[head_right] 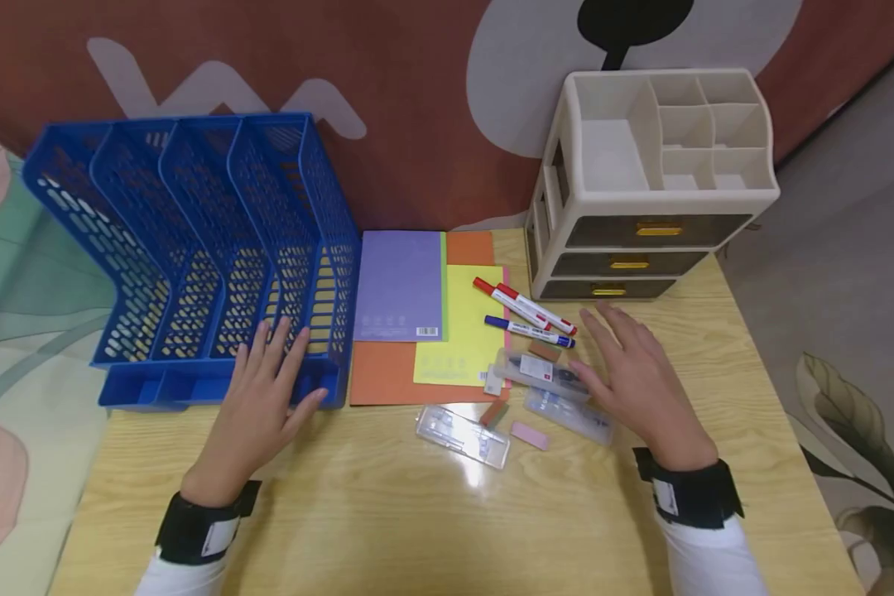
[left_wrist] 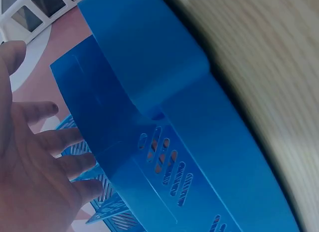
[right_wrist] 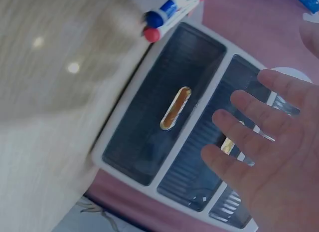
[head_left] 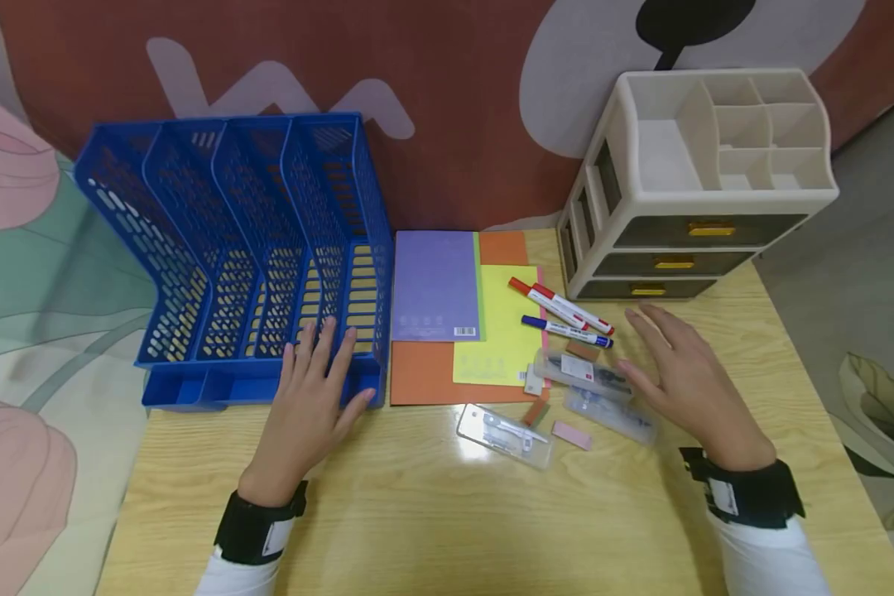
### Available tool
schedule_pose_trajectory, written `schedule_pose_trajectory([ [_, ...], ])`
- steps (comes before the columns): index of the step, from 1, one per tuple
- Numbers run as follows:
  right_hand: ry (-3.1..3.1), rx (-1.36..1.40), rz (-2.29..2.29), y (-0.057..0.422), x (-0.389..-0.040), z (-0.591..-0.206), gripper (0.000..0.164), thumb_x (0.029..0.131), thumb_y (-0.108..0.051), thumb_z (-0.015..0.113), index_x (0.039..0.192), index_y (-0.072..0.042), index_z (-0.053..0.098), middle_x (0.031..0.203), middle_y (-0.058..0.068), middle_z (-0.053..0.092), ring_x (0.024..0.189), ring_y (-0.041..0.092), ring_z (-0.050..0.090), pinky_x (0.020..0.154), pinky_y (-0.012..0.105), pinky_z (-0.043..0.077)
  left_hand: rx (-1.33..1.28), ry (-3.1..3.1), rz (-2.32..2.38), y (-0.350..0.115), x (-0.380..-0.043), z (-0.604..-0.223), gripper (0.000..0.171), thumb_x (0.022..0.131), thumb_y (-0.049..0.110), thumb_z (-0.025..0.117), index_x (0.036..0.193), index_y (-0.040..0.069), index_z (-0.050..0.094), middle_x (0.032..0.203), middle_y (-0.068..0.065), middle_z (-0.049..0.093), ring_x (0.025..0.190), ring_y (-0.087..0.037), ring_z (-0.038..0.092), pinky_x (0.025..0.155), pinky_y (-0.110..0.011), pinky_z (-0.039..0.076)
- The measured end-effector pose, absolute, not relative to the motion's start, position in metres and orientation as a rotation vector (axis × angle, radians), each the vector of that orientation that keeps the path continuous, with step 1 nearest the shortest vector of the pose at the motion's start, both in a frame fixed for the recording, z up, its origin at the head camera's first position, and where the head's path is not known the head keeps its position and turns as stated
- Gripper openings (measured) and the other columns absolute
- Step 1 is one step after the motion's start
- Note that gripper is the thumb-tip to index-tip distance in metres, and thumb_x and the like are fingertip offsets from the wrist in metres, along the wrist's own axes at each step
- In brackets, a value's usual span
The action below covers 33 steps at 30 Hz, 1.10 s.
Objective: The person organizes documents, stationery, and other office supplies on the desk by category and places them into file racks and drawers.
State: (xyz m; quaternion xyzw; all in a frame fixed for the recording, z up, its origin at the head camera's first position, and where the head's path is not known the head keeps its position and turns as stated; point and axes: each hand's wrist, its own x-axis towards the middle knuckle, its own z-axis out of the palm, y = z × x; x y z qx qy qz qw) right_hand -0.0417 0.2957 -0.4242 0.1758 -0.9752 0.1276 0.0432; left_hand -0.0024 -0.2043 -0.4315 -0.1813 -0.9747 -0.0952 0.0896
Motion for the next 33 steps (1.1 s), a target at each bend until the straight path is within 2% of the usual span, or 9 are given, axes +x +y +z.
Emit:
schedule_pose_trajectory([
  [3,-2.968,0.552,0.421,0.289,-0.044,-0.419,0.076,0.096,-0.037,0.071,0.159,-0.011,0.039,0.158,0.025,0.042,0.141,0.049,0.042,0.112,0.069,0.035,-0.544,-2.886,-0.275,-0.204,-0.004,-0.43,0.082,0.105,0.068,0.019,0.166,0.013,0.022,0.171,-0.022,0.017,0.16,-0.043,0.007,0.12,-0.072,0.023],
  [8,-2.945,0.605,0.466,0.277,-0.049,-0.414,0.067,0.094,-0.033,0.074,0.15,-0.004,0.05,0.151,0.024,0.05,0.137,0.047,0.048,0.111,0.067,0.039,-0.556,-2.88,-0.29,-0.199,-0.007,-0.425,0.083,0.105,0.067,0.02,0.164,0.009,0.027,0.171,-0.022,0.017,0.158,-0.046,0.011,0.121,-0.07,0.023],
  [14,-2.948,0.66,0.459,0.261,-0.061,-0.41,0.064,0.094,-0.031,0.076,0.147,-0.003,0.053,0.149,0.023,0.052,0.135,0.045,0.049,0.11,0.066,0.042,-0.61,-2.819,-0.296,-0.191,-0.013,-0.42,0.08,0.107,0.063,0.023,0.161,0.005,0.033,0.17,-0.024,0.02,0.156,-0.049,0.017,0.119,-0.071,0.025],
  [18,-2.912,0.733,0.488,0.25,-0.072,-0.409,0.062,0.095,-0.033,0.075,0.145,-0.003,0.055,0.148,0.022,0.053,0.134,0.044,0.051,0.11,0.065,0.043,-0.649,-2.804,-0.284,-0.184,-0.016,-0.418,0.072,0.107,0.053,0.044,0.159,0.004,0.036,0.168,-0.025,0.024,0.157,-0.048,0.015,0.121,-0.069,0.024],
  [22,-2.872,0.799,0.51,0.241,-0.081,-0.409,0.063,0.095,-0.032,0.074,0.146,-0.002,0.054,0.148,0.022,0.053,0.134,0.042,0.052,0.11,0.063,0.044,-0.662,-2.797,-0.273,-0.175,-0.019,-0.415,0.076,0.099,0.041,0.066,0.159,0.003,0.037,0.169,-0.025,0.024,0.158,-0.046,0.014,0.122,-0.068,0.024],
  [26,-2.879,0.817,0.53,0.233,-0.088,-0.408,0.063,0.096,-0.034,0.073,0.147,-0.003,0.053,0.15,0.021,0.052,0.135,0.043,0.051,0.109,0.063,0.046,-0.652,-2.806,-0.288,-0.166,-0.024,-0.411,0.077,0.098,0.039,0.069,0.159,0.004,0.037,0.17,-0.022,0.021,0.159,-0.044,0.012,0.123,-0.067,0.023],
  [33,-2.92,0.817,0.547,0.219,-0.099,-0.407,0.062,0.098,-0.034,0.071,0.15,-0.006,0.051,0.152,0.02,0.049,0.138,0.041,0.049,0.11,0.062,0.046,-0.679,-2.807,-0.297,-0.154,-0.03,-0.408,0.072,0.099,0.036,0.068,0.157,0.003,0.04,0.167,-0.023,0.028,0.158,-0.044,0.016,0.125,-0.062,0.021],
])
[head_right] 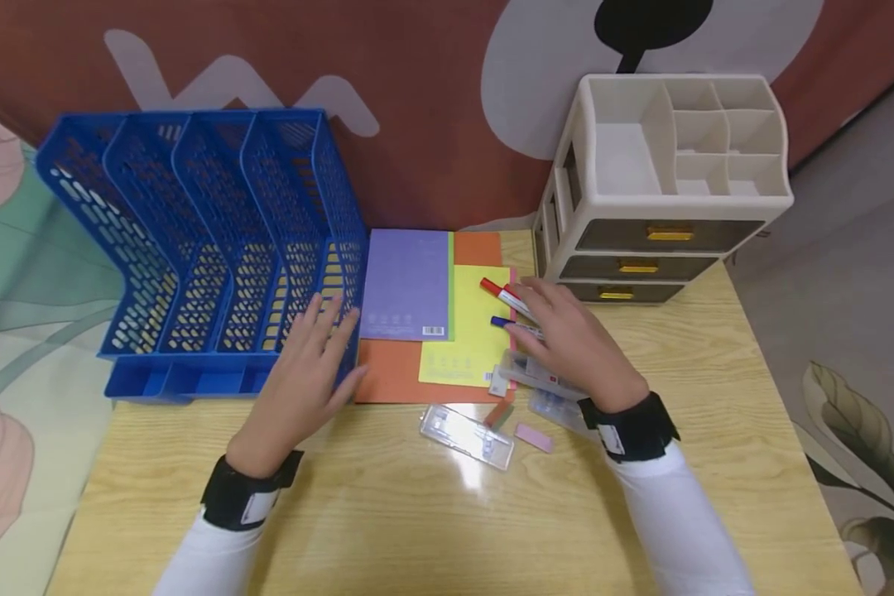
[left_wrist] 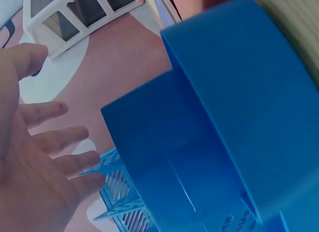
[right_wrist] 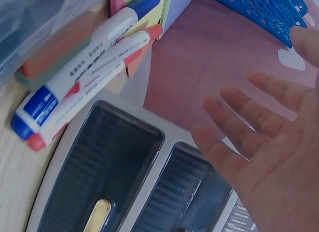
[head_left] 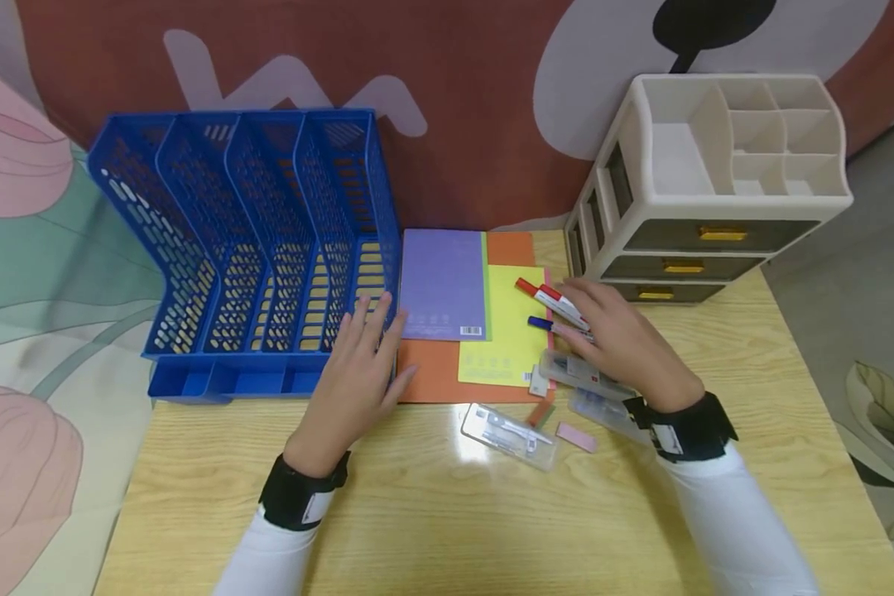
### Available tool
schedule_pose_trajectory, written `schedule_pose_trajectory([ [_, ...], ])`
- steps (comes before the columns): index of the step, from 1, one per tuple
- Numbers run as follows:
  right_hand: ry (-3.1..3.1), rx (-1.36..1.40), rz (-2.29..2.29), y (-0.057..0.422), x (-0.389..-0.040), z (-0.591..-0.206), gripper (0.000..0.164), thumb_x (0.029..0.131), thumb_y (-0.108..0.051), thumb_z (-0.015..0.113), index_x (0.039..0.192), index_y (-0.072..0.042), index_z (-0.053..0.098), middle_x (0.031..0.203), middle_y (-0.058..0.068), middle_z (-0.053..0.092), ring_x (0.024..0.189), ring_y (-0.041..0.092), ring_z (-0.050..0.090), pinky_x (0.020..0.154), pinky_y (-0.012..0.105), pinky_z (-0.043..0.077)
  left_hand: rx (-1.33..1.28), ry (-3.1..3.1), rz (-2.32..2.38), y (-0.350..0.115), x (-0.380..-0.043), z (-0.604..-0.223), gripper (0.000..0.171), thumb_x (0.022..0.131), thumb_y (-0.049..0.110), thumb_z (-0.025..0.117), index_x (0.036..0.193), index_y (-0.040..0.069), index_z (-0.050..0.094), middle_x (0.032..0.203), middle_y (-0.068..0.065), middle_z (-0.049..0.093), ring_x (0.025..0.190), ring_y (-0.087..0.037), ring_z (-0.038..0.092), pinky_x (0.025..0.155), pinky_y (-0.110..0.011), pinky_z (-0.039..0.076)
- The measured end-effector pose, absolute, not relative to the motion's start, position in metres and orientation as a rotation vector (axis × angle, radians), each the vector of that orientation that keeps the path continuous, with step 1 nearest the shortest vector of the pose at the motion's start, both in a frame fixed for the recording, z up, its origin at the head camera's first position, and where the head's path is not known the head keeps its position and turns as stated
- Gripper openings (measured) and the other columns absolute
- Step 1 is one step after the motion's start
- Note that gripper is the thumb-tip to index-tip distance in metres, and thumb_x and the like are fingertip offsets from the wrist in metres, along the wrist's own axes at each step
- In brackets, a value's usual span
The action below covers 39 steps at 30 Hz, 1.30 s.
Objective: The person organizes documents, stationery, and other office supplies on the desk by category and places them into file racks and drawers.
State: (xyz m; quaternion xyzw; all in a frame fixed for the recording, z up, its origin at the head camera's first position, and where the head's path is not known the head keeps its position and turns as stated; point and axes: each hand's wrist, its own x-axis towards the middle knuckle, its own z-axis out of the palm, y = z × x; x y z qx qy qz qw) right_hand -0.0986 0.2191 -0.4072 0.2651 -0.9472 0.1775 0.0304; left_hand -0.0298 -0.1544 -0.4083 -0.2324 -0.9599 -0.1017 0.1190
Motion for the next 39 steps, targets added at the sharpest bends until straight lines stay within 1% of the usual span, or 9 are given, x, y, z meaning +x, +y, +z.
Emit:
schedule_pose_trajectory([
  [4,-2.912,0.826,0.572,0.212,-0.104,-0.407,0.064,0.097,-0.032,0.072,0.151,-0.005,0.05,0.152,0.02,0.049,0.138,0.039,0.048,0.111,0.06,0.047,-0.685,-2.804,-0.318,-0.147,-0.034,-0.407,0.069,0.099,0.034,0.067,0.156,0.003,0.042,0.167,-0.023,0.029,0.157,-0.044,0.02,0.125,-0.062,0.023],
  [9,-2.93,0.847,0.65,0.204,-0.112,-0.408,0.062,0.099,-0.031,0.07,0.151,-0.005,0.048,0.156,0.019,0.045,0.142,0.039,0.045,0.112,0.061,0.044,-0.675,-2.811,-0.331,-0.136,-0.041,-0.405,0.068,0.1,0.033,0.067,0.156,0.004,0.041,0.166,-0.023,0.032,0.156,-0.046,0.023,0.122,-0.065,0.026],
  [13,-2.947,0.832,0.744,0.2,-0.119,-0.409,0.062,0.101,-0.029,0.068,0.153,-0.004,0.045,0.158,0.019,0.043,0.145,0.039,0.043,0.115,0.06,0.042,-0.665,-2.822,-0.323,-0.13,-0.046,-0.403,0.069,0.099,0.033,0.067,0.157,0.005,0.041,0.165,-0.023,0.034,0.155,-0.046,0.025,0.123,-0.063,0.027],
  [20,-3.003,0.751,0.996,0.184,-0.129,-0.411,0.064,0.102,-0.027,0.065,0.157,-0.008,0.039,0.162,0.018,0.04,0.148,0.038,0.04,0.118,0.06,0.039,-0.677,-2.928,-0.319,-0.117,-0.056,-0.403,0.075,0.099,0.035,0.067,0.16,0.006,0.035,0.166,-0.023,0.031,0.156,-0.046,0.023,0.122,-0.062,0.029],
  [25,-3.028,0.755,1.082,0.17,-0.134,-0.415,0.065,0.103,-0.026,0.064,0.158,-0.006,0.037,0.162,0.018,0.039,0.148,0.037,0.041,0.123,0.057,0.033,-0.702,-2.987,-0.318,-0.107,-0.061,-0.409,0.076,0.099,0.034,0.069,0.16,0.006,0.035,0.166,-0.024,0.03,0.155,-0.047,0.024,0.121,-0.063,0.032],
  [28,-3.02,0.758,1.186,0.164,-0.136,-0.419,0.063,0.104,-0.024,0.062,0.158,-0.004,0.036,0.16,0.02,0.043,0.144,0.039,0.047,0.12,0.057,0.037,-0.723,-3.007,-0.333,-0.101,-0.063,-0.414,0.076,0.099,0.034,0.069,0.16,0.006,0.035,0.166,-0.025,0.03,0.154,-0.048,0.025,0.119,-0.064,0.033],
  [32,-3.034,0.701,1.459,0.156,-0.139,-0.425,0.064,0.106,-0.027,0.057,0.161,-0.007,0.032,0.161,0.02,0.041,0.141,0.041,0.05,0.112,0.056,0.047,-0.732,-3.028,-0.333,-0.096,-0.066,-0.421,0.078,0.099,0.034,0.069,0.161,0.007,0.032,0.166,-0.025,0.03,0.153,-0.05,0.026,0.117,-0.066,0.036],
  [35,-3.04,0.642,1.63,0.151,-0.141,-0.43,0.063,0.108,-0.029,0.054,0.162,-0.01,0.03,0.163,0.019,0.038,0.143,0.04,0.049,0.112,0.056,0.047,-0.726,-3.051,-0.316,-0.094,-0.069,-0.425,0.079,0.098,0.035,0.069,0.161,0.007,0.031,0.166,-0.026,0.029,0.153,-0.051,0.027,0.117,-0.066,0.036],
  [39,-3.028,0.599,1.744,0.145,-0.144,-0.434,0.06,0.108,-0.027,0.053,0.161,-0.007,0.033,0.163,0.019,0.039,0.142,0.039,0.051,0.112,0.057,0.046,-0.684,-3.112,-0.314,-0.094,-0.073,-0.431,0.08,0.098,0.037,0.07,0.161,0.008,0.031,0.167,-0.026,0.027,0.152,-0.052,0.027,0.117,-0.066,0.036],
])
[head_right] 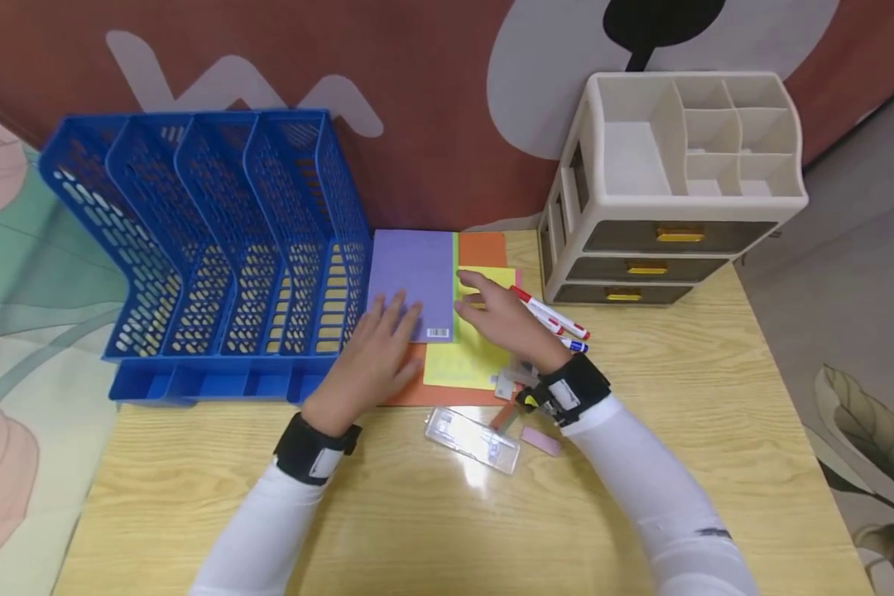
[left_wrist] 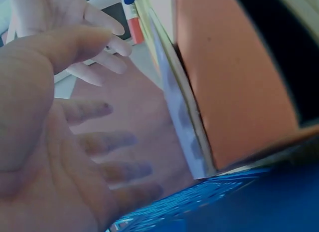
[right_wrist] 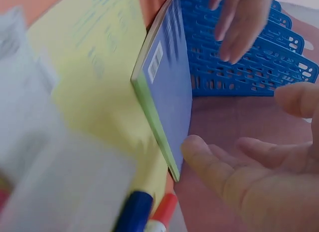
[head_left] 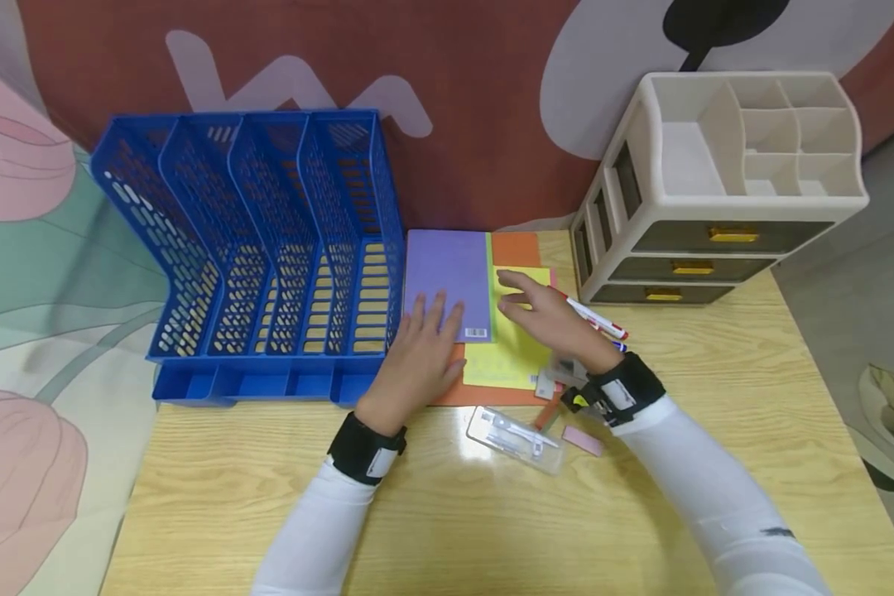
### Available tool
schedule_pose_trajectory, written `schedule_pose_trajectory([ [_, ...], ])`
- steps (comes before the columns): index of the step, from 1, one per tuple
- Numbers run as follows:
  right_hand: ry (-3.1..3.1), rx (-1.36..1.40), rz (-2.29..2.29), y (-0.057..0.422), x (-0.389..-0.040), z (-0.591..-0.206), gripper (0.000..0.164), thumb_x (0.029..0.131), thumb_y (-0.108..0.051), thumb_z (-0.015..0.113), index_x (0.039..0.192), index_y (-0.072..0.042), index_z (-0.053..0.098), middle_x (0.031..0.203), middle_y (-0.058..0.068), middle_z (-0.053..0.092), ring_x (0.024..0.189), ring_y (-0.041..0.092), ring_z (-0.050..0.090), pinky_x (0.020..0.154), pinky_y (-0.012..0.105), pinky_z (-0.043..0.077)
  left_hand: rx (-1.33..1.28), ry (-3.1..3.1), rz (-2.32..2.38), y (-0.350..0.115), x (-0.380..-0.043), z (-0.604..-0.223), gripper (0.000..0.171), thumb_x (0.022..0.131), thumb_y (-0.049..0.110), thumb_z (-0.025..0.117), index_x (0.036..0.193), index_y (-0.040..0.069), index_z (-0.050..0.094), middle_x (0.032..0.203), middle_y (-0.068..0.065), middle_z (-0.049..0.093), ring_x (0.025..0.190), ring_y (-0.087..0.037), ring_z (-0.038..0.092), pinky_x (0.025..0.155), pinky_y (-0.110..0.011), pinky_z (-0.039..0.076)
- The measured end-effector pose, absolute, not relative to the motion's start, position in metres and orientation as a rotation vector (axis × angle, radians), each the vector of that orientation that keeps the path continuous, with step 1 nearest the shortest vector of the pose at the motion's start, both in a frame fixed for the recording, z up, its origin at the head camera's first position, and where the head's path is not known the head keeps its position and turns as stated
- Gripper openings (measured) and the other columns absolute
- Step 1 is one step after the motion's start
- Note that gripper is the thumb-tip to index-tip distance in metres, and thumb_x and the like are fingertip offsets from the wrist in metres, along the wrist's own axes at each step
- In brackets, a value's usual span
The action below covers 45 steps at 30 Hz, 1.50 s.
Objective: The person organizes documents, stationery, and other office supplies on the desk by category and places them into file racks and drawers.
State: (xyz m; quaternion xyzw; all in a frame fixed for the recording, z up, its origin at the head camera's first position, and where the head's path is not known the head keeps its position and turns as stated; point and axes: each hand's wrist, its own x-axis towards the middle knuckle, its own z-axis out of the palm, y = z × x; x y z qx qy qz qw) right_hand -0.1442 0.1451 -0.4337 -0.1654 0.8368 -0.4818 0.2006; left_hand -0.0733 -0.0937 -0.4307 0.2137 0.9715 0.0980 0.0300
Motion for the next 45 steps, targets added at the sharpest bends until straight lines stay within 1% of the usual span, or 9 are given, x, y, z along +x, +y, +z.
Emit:
schedule_pose_trajectory([
  [6,2.174,-0.335,-1.447,0.136,-0.148,-0.436,0.061,0.108,-0.026,0.051,0.161,-0.004,0.029,0.162,0.022,0.039,0.142,0.04,0.049,0.114,0.054,0.045,0.541,2.897,0.276,-0.09,-0.081,-0.44,0.084,0.097,0.04,0.071,0.163,0.008,0.029,0.169,-0.025,0.022,0.153,-0.054,0.022,0.117,-0.067,0.035],
  [11,2.051,-0.224,-1.525,0.13,-0.148,-0.438,0.064,0.108,-0.024,0.048,0.162,0.001,0.023,0.161,0.025,0.037,0.144,0.042,0.044,0.116,0.055,0.044,0.525,2.871,0.203,-0.085,-0.084,-0.445,0.077,0.098,0.036,0.071,0.16,0.008,0.035,0.168,-0.025,0.026,0.153,-0.052,0.025,0.117,-0.066,0.036],
  [14,1.996,-0.15,-1.579,0.128,-0.148,-0.439,0.064,0.108,-0.024,0.047,0.161,0.002,0.022,0.161,0.025,0.036,0.145,0.042,0.043,0.117,0.055,0.042,0.56,2.906,0.104,-0.083,-0.085,-0.449,0.06,0.103,0.025,0.065,0.155,0.007,0.043,0.164,-0.026,0.034,0.149,-0.052,0.034,0.112,-0.063,0.043],
  [17,1.928,-0.095,-1.641,0.126,-0.148,-0.44,0.065,0.108,-0.023,0.046,0.161,0.004,0.02,0.162,0.026,0.033,0.145,0.044,0.044,0.118,0.055,0.041,0.639,2.983,-0.029,-0.08,-0.087,-0.45,0.044,0.104,0.013,0.058,0.147,0.005,0.053,0.154,-0.027,0.048,0.138,-0.051,0.05,0.102,-0.059,0.054],
  [20,1.852,-0.062,-1.689,0.125,-0.147,-0.439,0.064,0.108,-0.019,0.045,0.161,0.005,0.02,0.164,0.027,0.031,0.144,0.046,0.044,0.119,0.055,0.039,0.704,3.062,-0.124,-0.078,-0.089,-0.451,0.037,0.104,0.007,0.055,0.142,0.004,0.058,0.142,-0.027,0.058,0.127,-0.048,0.059,0.095,-0.058,0.058],
  [27,1.893,-0.029,-1.693,0.126,-0.148,-0.443,0.063,0.107,-0.021,0.046,0.16,0.003,0.023,0.162,0.026,0.034,0.145,0.045,0.043,0.119,0.055,0.039,0.751,3.064,-0.164,-0.073,-0.095,-0.452,0.038,0.106,0.004,0.052,0.143,0.006,0.058,0.148,-0.024,0.055,0.134,-0.047,0.055,0.095,-0.059,0.058],
  [32,1.911,0.01,-1.694,0.128,-0.148,-0.444,0.063,0.107,-0.024,0.045,0.16,0.002,0.025,0.163,0.026,0.032,0.147,0.043,0.041,0.119,0.054,0.04,0.829,3.087,-0.214,-0.074,-0.096,-0.455,0.033,0.105,0.003,0.053,0.136,0.002,0.064,0.142,-0.023,0.061,0.126,-0.045,0.061,0.083,-0.053,0.063],
  [40,1.851,0.097,-1.747,0.133,-0.151,-0.444,0.059,0.108,-0.023,0.045,0.16,0.0,0.029,0.159,0.024,0.04,0.146,0.041,0.044,0.12,0.054,0.039,1.023,3.127,-0.367,-0.079,-0.093,-0.456,0.03,0.104,0.0,0.052,0.13,0.001,0.068,0.133,-0.022,0.067,0.117,-0.042,0.068,0.075,-0.045,0.065],
  [45,1.729,0.174,-1.851,0.136,-0.153,-0.449,0.059,0.108,-0.022,0.044,0.161,-0.001,0.026,0.156,0.021,0.043,0.137,0.036,0.051,0.108,0.045,0.051,1.113,3.197,-0.407,-0.082,-0.086,-0.452,0.03,0.102,0.0,0.054,0.128,0.001,0.068,0.13,-0.02,0.069,0.113,-0.04,0.07,0.074,-0.043,0.065],
])
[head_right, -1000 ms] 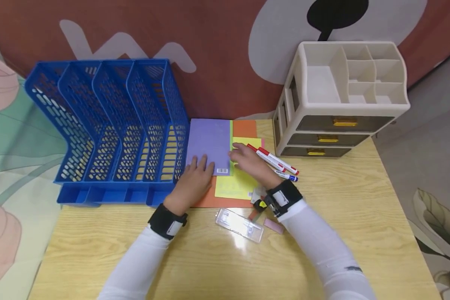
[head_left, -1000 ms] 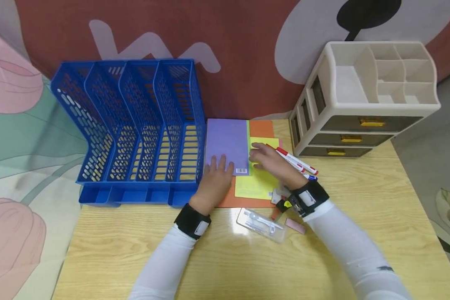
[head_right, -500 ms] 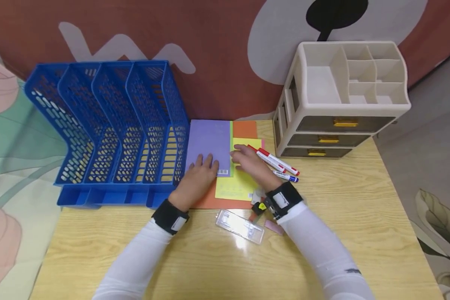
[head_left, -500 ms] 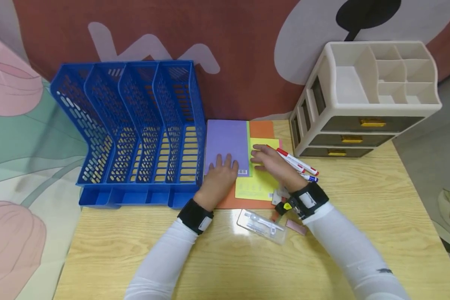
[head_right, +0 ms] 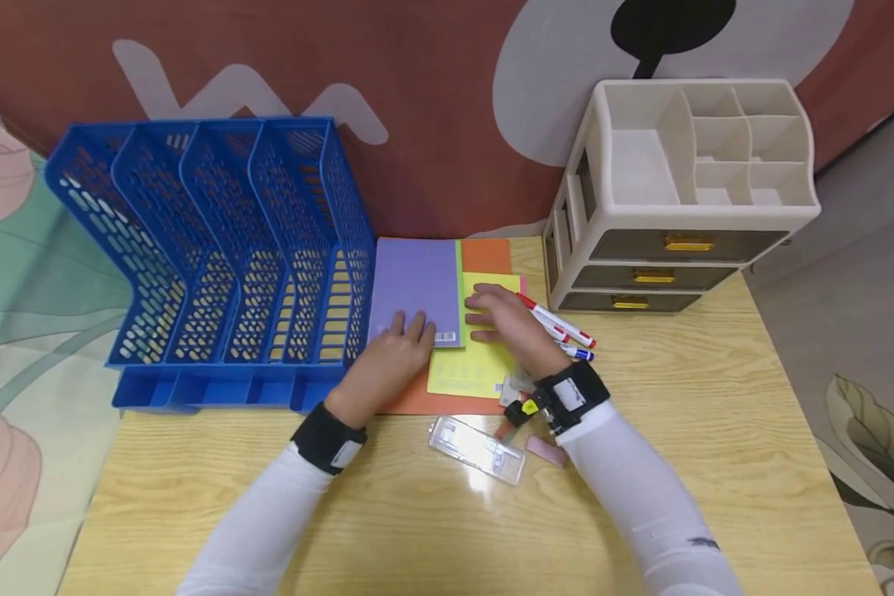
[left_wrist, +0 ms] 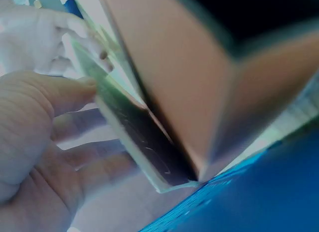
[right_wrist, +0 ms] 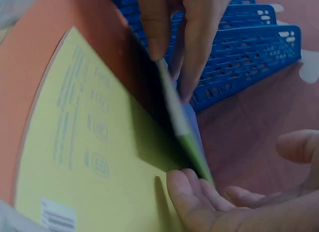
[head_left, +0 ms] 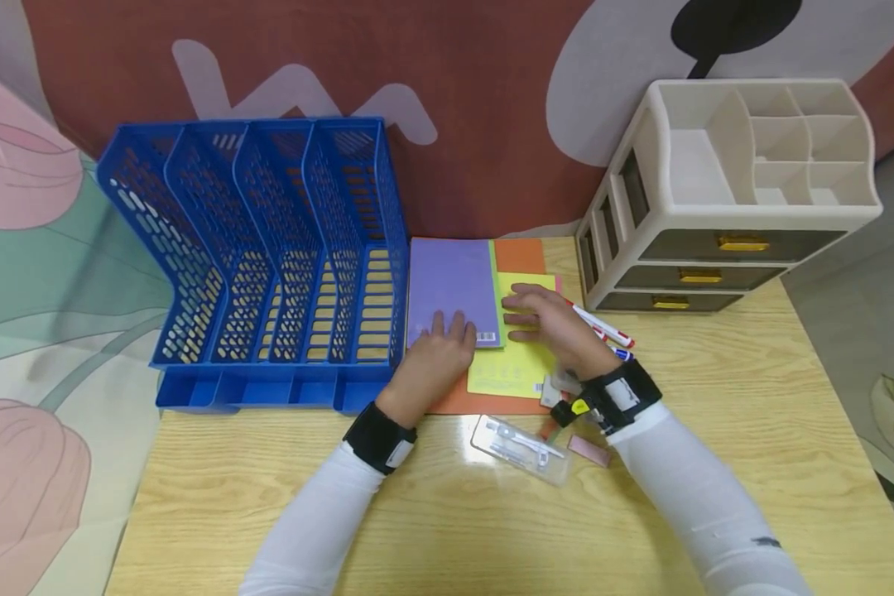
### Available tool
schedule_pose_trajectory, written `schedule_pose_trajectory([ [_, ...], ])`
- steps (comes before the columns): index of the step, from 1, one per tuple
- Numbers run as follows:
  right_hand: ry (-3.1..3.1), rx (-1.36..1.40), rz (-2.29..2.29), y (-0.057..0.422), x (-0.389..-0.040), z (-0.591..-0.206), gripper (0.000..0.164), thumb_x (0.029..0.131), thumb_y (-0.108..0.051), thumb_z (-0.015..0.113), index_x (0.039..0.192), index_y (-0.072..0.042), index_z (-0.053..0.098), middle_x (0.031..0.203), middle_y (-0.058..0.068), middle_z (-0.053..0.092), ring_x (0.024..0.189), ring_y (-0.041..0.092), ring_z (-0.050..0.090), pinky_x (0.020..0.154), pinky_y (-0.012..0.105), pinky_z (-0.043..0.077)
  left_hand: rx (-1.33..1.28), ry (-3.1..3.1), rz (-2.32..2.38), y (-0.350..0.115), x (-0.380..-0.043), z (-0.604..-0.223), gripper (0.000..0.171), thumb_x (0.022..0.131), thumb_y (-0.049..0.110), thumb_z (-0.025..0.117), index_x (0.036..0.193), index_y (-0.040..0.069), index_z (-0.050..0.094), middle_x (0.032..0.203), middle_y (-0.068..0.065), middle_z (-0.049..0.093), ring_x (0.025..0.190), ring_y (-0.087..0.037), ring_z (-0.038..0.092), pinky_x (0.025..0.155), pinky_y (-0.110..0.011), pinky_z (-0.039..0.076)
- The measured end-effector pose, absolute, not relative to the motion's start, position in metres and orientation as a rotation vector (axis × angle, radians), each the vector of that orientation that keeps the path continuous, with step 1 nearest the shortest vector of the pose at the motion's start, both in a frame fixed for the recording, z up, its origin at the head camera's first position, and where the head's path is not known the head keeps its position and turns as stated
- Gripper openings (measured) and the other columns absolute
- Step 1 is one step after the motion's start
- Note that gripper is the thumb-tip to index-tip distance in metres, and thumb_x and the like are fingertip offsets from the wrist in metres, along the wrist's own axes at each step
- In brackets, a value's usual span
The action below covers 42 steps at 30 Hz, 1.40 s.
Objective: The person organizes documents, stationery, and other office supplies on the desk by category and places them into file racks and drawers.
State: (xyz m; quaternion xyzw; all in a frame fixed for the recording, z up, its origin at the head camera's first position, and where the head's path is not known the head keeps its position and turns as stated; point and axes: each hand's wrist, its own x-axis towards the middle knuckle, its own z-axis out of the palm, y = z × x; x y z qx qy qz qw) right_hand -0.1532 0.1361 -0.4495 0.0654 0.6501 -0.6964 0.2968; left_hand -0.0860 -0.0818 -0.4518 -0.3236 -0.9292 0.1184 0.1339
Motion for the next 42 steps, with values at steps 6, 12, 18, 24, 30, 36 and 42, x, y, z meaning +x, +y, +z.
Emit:
schedule_pose_trajectory([
  [6,1.5,0.227,-1.97,0.138,-0.153,-0.455,0.059,0.108,-0.017,0.04,0.161,-0.001,0.022,0.142,0.012,0.044,0.118,0.023,0.054,0.097,0.037,0.057,-0.943,-2.635,0.264,-0.083,-0.078,-0.438,0.032,0.105,0.0,0.052,0.136,-0.004,0.061,0.131,-0.022,0.068,0.112,-0.038,0.072,0.079,-0.041,0.065],
  [12,1.365,0.135,-2.007,0.137,-0.148,-0.454,0.059,0.109,-0.016,0.03,0.165,-0.005,0.013,0.164,0.026,0.027,0.147,0.046,0.039,0.117,0.055,0.04,-0.821,-2.586,0.039,-0.088,-0.067,-0.413,0.037,0.104,0.0,0.055,0.139,-0.011,0.053,0.133,-0.025,0.067,0.112,-0.034,0.074,0.073,-0.037,0.064],
  [18,1.316,0.095,-1.997,0.134,-0.144,-0.455,0.059,0.111,-0.019,0.031,0.165,-0.005,0.014,0.167,0.026,0.025,0.151,0.048,0.032,0.117,0.058,0.038,-0.649,-2.466,-0.345,-0.097,-0.058,-0.392,0.041,0.095,-0.01,0.064,0.135,-0.012,0.055,0.127,-0.027,0.07,0.104,-0.035,0.076,0.071,-0.039,0.064],
  [24,1.159,0.079,-2.048,0.129,-0.143,-0.453,0.055,0.113,-0.024,0.033,0.163,-0.005,0.02,0.166,0.027,0.026,0.152,0.05,0.029,0.118,0.063,0.032,-0.568,-2.382,-0.691,-0.098,-0.053,-0.39,0.038,0.092,-0.015,0.06,0.129,-0.01,0.059,0.119,-0.027,0.072,0.103,-0.037,0.076,0.077,-0.043,0.063],
  [30,1.066,0.083,-2.118,0.126,-0.141,-0.451,0.034,0.113,-0.024,0.037,0.143,-0.013,0.048,0.149,0.021,0.051,0.142,0.041,0.049,0.119,0.063,0.031,-0.457,-2.328,-0.876,-0.096,-0.05,-0.392,0.03,0.098,-0.011,0.054,0.128,-0.011,0.06,0.114,-0.028,0.073,0.104,-0.039,0.075,0.081,-0.046,0.063],
  [36,0.897,0.146,-2.324,0.126,-0.14,-0.451,0.018,0.111,-0.012,0.044,0.113,-0.012,0.061,0.119,0.007,0.071,0.115,0.027,0.07,0.108,0.055,0.051,-0.413,-2.276,-1.047,-0.094,-0.048,-0.396,0.026,0.102,-0.005,0.054,0.127,-0.011,0.06,0.115,-0.027,0.073,0.104,-0.037,0.075,0.082,-0.044,0.063],
  [42,0.803,0.177,-2.479,0.127,-0.137,-0.449,0.027,0.109,-0.003,0.043,0.134,-0.008,0.052,0.123,0.011,0.068,0.114,0.026,0.07,0.096,0.047,0.06,-0.389,-2.227,-1.211,-0.096,-0.045,-0.403,0.028,0.1,-0.008,0.054,0.128,-0.011,0.058,0.112,-0.027,0.075,0.089,-0.03,0.079,0.066,-0.03,0.064],
])
